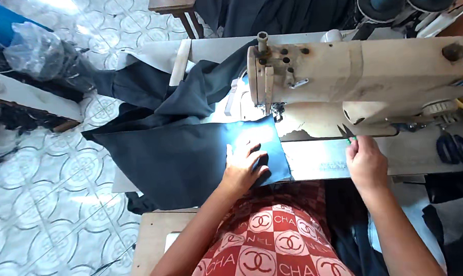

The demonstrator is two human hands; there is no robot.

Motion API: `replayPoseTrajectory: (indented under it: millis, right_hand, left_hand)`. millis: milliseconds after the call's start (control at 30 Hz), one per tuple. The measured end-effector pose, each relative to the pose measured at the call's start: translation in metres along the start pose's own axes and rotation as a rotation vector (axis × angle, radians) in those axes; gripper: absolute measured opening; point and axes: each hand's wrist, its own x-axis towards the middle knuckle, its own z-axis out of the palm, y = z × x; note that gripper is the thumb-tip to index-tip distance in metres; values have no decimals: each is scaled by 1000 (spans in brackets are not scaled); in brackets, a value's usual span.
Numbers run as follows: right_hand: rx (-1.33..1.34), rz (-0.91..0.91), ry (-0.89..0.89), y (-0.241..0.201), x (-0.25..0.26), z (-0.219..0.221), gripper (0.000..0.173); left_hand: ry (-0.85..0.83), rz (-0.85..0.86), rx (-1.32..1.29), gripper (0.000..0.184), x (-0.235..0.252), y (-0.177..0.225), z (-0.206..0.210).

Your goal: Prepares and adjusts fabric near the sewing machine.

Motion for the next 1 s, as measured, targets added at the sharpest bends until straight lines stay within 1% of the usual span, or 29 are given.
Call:
replayPoseTrajectory:
  millis: [33,67,133,167,267,400,500,600,733,867,1000]
  right_hand:
    - [107,17,-26,-16,-10,-6,26]
    - [189,31,-89,-32,-21,-10,29]
    - [247,18,-222,-57,-43,-11,38]
    - [226,-3,-253,-68,-52,-9,40]
    - [81,-76,-215,-90,-67,6,35]
    - [25,-124,-67,-108,-63,25,26]
    - [14,-130,-28,-118,-58,33,25]
    - [9,-116,-33,-122,-57,37,26]
    - [47,-53,-83,-120,-57,36,27]
    - [33,36,-155,-117,-61,24,32]
    - [24,8,-125,-119,-59,25,30]
  left_hand:
    - [-5,1,10,36,0,-1,-1]
    - [-5,3,19,36,0,-2,-2]
    - [0,4,24,36,-1,-1,-1]
    - [3,1,27,36,-2,-1,-1]
    - [11,-11,41,36,-4,1,1]
    - [-4,-14,59,36,-6,4,1]
    - [2,-13,58,36,-6,4,0]
    - [13,-10,57,36,-6,4,1]
    - [8,-12,58,36,-6,4,1]
    - [13,-9,62,36,-7,3,1]
    - [-2,-5,45,36,-9,4,1]
